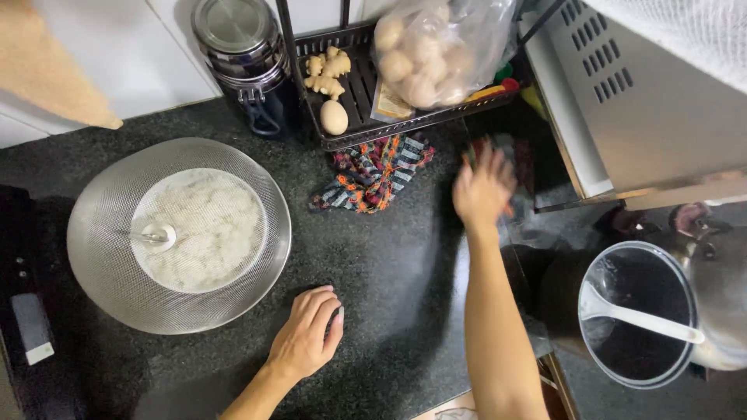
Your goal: Cleaning a gas stove, washing a cloth in the sink, and folding it on a table.
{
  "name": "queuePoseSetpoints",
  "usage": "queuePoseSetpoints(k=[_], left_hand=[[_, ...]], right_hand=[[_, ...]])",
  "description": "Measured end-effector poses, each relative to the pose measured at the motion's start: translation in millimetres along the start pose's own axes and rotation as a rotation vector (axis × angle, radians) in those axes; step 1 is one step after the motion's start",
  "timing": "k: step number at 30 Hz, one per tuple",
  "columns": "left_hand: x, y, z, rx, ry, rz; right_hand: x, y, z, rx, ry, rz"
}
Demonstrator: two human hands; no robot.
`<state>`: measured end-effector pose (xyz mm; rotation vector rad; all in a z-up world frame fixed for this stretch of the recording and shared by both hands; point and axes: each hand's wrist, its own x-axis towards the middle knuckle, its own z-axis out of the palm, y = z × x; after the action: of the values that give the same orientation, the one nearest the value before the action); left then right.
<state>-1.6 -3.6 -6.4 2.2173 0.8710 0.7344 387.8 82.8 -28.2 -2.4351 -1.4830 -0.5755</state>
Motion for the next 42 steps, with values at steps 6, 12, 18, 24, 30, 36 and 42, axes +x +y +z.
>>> queuePoseSetpoints(k=[6, 12, 18, 24, 30, 36, 42], left_hand=[[1.5, 0.8, -0.9, -0.002, 0.015, 0.014], [2.3, -1.9, 0.2, -0.017, 0.004, -0.008], [5.6, 1.3, 3.2, 0.009, 0.018, 0.009], [6.1, -2.9, 2.8, 0.016, 0.048, 0.020], [9.6, -2.3, 5.5, 0.032, -0.007, -0.012], [9.3, 0.6, 6.5, 0.111, 0.012, 0.016], [6.6, -2.5, 12.1, 0.103, 0.041, 0.037]], right_hand=[[-24.8, -109.4, -63.2, 0.468, -0.249, -0.327], [-61.2, -63.3, -121.6, 0.487, -0.547, -0.413], [7.5, -12.8, -12.7, -0.084, 0.102, -0.044], [-77.7, -109.3, -106.8, 0.424, -0.177, -0.294], [-68.6, -17.6, -109.0, 0.428, -0.413, -0.252], [-54.2, -39.9, -67.8, 0.157, -0.132, 0.056], [-180.3, -39.8, -174.6, 0.493, -0.367, -0.182]])
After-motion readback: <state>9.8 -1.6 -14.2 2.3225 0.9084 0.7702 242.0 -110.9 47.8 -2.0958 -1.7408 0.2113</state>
